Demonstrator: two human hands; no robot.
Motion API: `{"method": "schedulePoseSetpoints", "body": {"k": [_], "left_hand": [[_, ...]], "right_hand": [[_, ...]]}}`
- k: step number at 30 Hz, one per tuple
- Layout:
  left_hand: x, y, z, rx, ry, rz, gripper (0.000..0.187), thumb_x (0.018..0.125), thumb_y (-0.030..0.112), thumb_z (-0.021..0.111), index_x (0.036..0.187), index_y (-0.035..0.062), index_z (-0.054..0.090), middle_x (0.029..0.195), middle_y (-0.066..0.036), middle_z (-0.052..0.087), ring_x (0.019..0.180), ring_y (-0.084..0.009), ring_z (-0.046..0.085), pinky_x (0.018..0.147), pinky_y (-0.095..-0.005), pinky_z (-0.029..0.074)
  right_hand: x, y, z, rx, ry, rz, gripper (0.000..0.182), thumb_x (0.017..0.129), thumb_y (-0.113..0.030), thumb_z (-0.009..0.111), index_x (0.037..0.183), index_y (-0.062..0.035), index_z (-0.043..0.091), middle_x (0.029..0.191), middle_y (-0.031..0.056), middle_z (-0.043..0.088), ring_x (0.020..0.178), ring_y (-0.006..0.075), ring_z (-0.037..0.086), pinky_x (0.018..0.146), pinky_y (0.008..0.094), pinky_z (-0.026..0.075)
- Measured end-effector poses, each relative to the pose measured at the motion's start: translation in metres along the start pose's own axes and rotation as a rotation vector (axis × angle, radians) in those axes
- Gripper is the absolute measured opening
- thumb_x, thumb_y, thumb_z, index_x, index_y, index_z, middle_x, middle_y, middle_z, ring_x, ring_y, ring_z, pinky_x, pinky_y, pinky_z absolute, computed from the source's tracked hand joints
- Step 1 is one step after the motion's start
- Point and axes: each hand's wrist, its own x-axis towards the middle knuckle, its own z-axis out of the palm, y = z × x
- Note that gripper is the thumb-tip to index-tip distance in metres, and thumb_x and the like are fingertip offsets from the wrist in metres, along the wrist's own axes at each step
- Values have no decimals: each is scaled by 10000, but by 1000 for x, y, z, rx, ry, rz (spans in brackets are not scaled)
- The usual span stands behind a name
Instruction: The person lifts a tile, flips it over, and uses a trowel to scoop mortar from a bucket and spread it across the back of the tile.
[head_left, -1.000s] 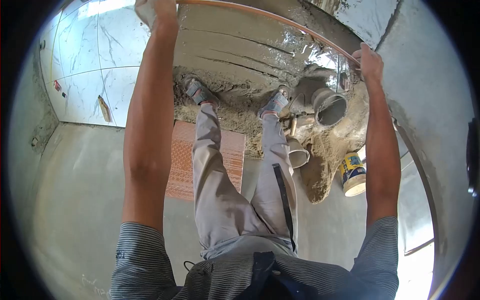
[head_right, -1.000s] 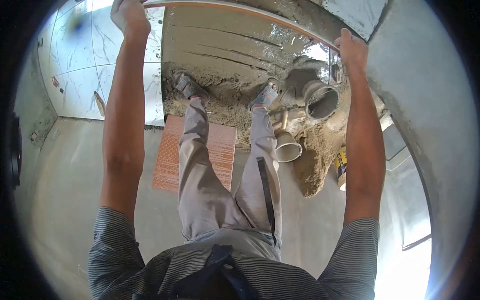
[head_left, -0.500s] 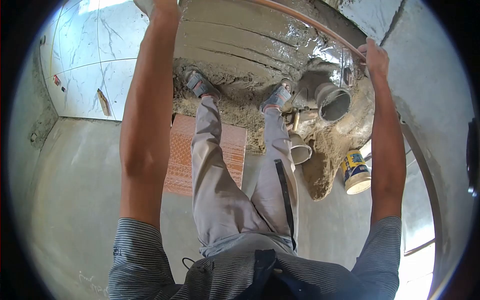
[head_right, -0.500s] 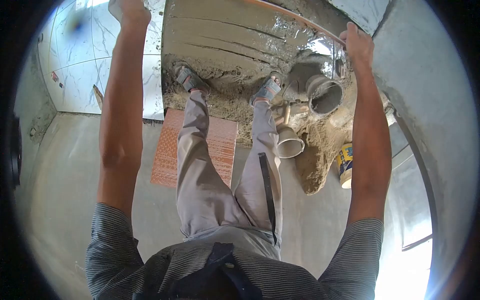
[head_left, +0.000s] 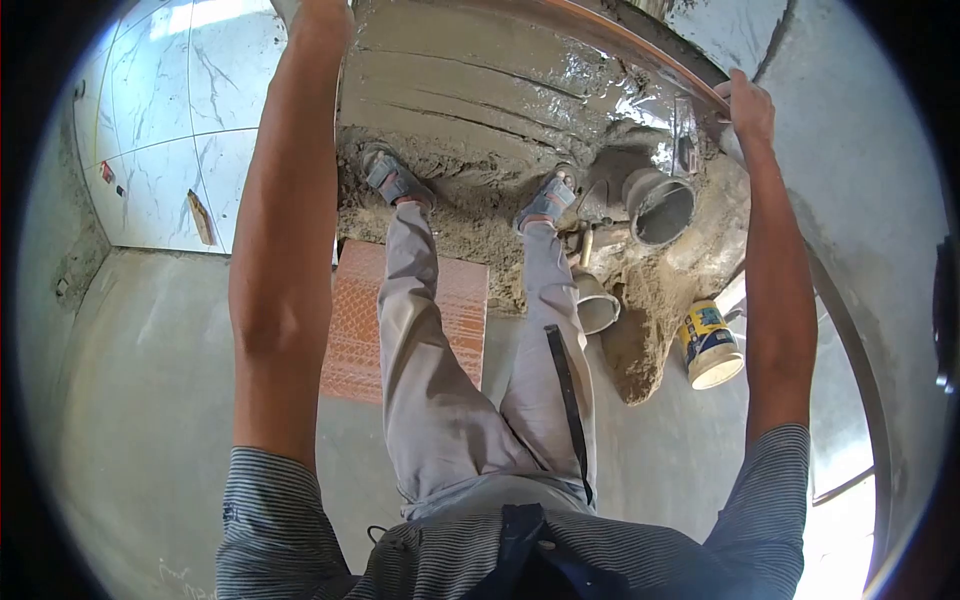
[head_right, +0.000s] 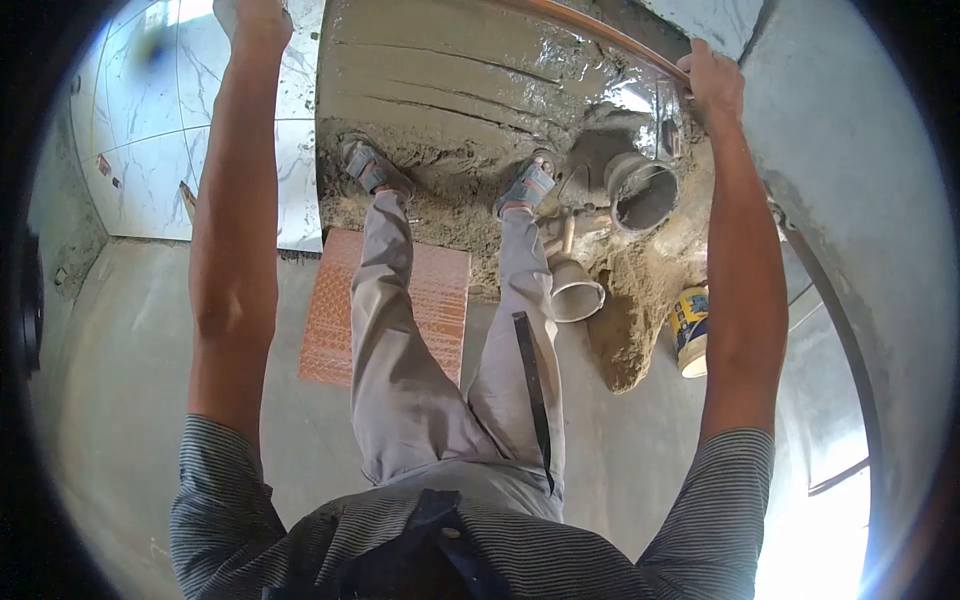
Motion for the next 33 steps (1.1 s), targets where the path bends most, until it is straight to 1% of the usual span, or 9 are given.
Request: {"method": "schedulePoseSetpoints", "body": {"k": [5,8,10,11,14,19,27,29,33], "left_hand": [[-10,-6,-4,-127,-39,78,167,673,47,530,836,37,566,687,-50,563,610,-134,495,596,-261,410],[-3,-4,-11,-114,-65,-6,171,677,61,531,845,39,556,683,-49,552,625,-134,497,608,-257,409],[0,4,-18,-1037,-199,-658,156,674,63,539,828,39,547,686,-46,540,651,-131,499,624,-249,406],[-9,-13,-8,-321,-151,32,139,664,61,545,803,47,535,691,-41,530,676,-129,499,639,-241,403],[-8,-17,-8,-361,-205,126,129,660,44,537,788,57,530,691,-34,528,675,-125,497,641,-231,402],[-18,-1,3,-252,-96,-18,140,671,-20,442,766,57,511,668,-26,505,625,-126,491,610,-229,399],[-38,25,20,-348,-141,23,151,653,-52,396,716,60,474,669,-39,466,608,-133,479,590,-242,385],[-32,22,18,-374,-86,-44,137,642,-35,432,717,67,482,668,-27,461,605,-129,474,591,-236,382],[-22,16,16,-268,-91,33,113,618,28,519,724,65,512,655,-12,475,612,-112,463,584,-230,372]], "right_hand": [[-4,13,4,34,-25,-31,498,816,-442,358,771,-86,705,775,128,663,816,281,610,807,360,434],[-15,-2,-1,118,-44,31,502,825,-430,369,764,-56,699,759,130,663,765,274,621,790,352,443],[-24,-2,0,142,-45,30,506,829,-426,374,760,-40,694,745,127,662,730,259,625,771,344,449],[-22,-2,-1,163,-36,25,511,833,-423,380,756,-24,689,732,125,660,695,244,628,751,336,456],[-10,15,6,72,33,-59,520,839,-421,387,740,-5,683,713,111,659,648,214,623,722,318,460],[-15,8,0,181,-21,-23,525,850,-417,387,724,-3,684,702,113,655,643,207,614,716,318,459],[-11,34,-6,290,-49,66,497,870,-366,392,735,22,672,706,110,656,640,206,619,680,322,469],[-6,37,-2,210,36,-93,509,863,-395,403,741,31,654,665,115,642,508,180,595,447,276,403],[-4,27,-2,312,-54,46,497,865,-372,394,723,19,668,689,104,651,582,205,616,658,316,482]]}}
